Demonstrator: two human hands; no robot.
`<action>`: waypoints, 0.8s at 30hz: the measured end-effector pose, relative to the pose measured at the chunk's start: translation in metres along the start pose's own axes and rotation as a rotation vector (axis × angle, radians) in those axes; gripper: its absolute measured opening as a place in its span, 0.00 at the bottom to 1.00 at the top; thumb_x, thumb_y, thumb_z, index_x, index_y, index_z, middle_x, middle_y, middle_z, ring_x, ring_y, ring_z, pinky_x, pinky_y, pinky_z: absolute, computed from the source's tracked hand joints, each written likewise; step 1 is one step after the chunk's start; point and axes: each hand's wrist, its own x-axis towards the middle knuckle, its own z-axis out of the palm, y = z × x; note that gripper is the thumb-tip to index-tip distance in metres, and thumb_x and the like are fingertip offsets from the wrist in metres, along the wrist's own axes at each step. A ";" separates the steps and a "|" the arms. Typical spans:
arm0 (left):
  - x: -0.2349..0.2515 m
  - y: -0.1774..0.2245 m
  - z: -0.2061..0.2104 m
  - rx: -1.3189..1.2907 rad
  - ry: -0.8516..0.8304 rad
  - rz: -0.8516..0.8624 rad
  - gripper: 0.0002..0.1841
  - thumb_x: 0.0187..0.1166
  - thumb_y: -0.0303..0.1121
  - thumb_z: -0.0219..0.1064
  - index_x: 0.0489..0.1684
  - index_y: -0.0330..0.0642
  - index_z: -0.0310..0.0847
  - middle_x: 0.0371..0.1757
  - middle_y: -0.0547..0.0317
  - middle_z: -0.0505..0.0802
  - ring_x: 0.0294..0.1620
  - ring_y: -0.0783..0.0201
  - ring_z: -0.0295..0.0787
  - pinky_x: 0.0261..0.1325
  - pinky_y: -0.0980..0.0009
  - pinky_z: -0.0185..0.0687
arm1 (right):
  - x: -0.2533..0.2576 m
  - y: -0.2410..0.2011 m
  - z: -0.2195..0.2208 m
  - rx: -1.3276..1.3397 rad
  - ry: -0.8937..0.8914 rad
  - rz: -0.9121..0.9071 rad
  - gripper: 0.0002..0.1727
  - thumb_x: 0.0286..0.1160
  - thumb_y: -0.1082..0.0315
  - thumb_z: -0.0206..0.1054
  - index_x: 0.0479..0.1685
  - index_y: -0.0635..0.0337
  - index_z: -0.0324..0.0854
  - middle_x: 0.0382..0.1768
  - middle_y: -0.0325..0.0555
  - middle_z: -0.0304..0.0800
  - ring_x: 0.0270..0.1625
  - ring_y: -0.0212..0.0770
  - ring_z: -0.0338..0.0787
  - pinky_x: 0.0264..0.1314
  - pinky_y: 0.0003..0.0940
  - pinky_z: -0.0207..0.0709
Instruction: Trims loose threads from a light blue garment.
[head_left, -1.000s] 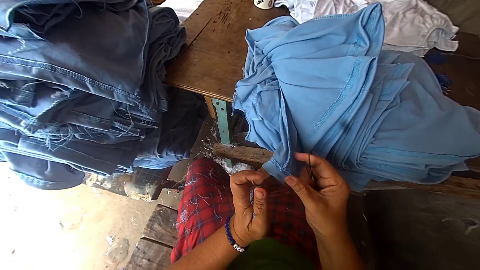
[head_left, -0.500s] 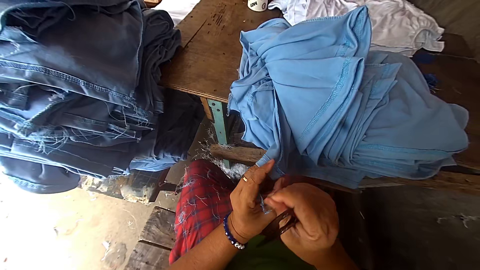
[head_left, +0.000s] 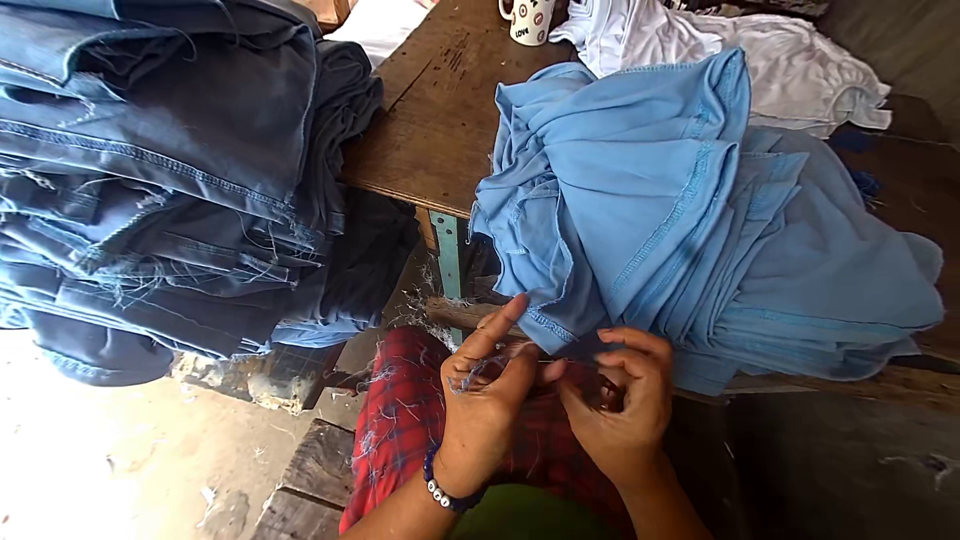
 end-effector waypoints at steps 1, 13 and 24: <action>0.001 0.002 0.002 0.018 0.007 0.013 0.22 0.75 0.12 0.64 0.68 0.31 0.84 0.55 0.45 0.94 0.44 0.60 0.97 0.46 0.65 0.97 | 0.000 0.005 0.003 -0.051 0.027 -0.023 0.22 0.63 0.70 0.80 0.54 0.64 0.76 0.56 0.51 0.78 0.56 0.26 0.83 0.57 0.12 0.78; 0.033 0.004 -0.006 0.513 -0.185 0.227 0.08 0.87 0.25 0.62 0.51 0.38 0.88 0.37 0.63 0.94 0.23 0.73 0.90 0.26 0.77 0.91 | 0.070 0.025 -0.034 0.484 -0.116 0.449 0.05 0.84 0.66 0.65 0.44 0.44 0.86 0.26 0.18 0.82 0.22 0.13 0.72 0.25 0.09 0.66; 0.047 -0.022 -0.033 0.608 -0.284 0.242 0.08 0.71 0.33 0.79 0.45 0.43 0.95 0.39 0.69 0.92 0.37 0.78 0.86 0.41 0.80 0.84 | 0.084 0.032 -0.026 0.767 -0.090 0.770 0.11 0.84 0.72 0.60 0.36 0.49 0.85 0.19 0.27 0.77 0.14 0.16 0.63 0.15 0.09 0.56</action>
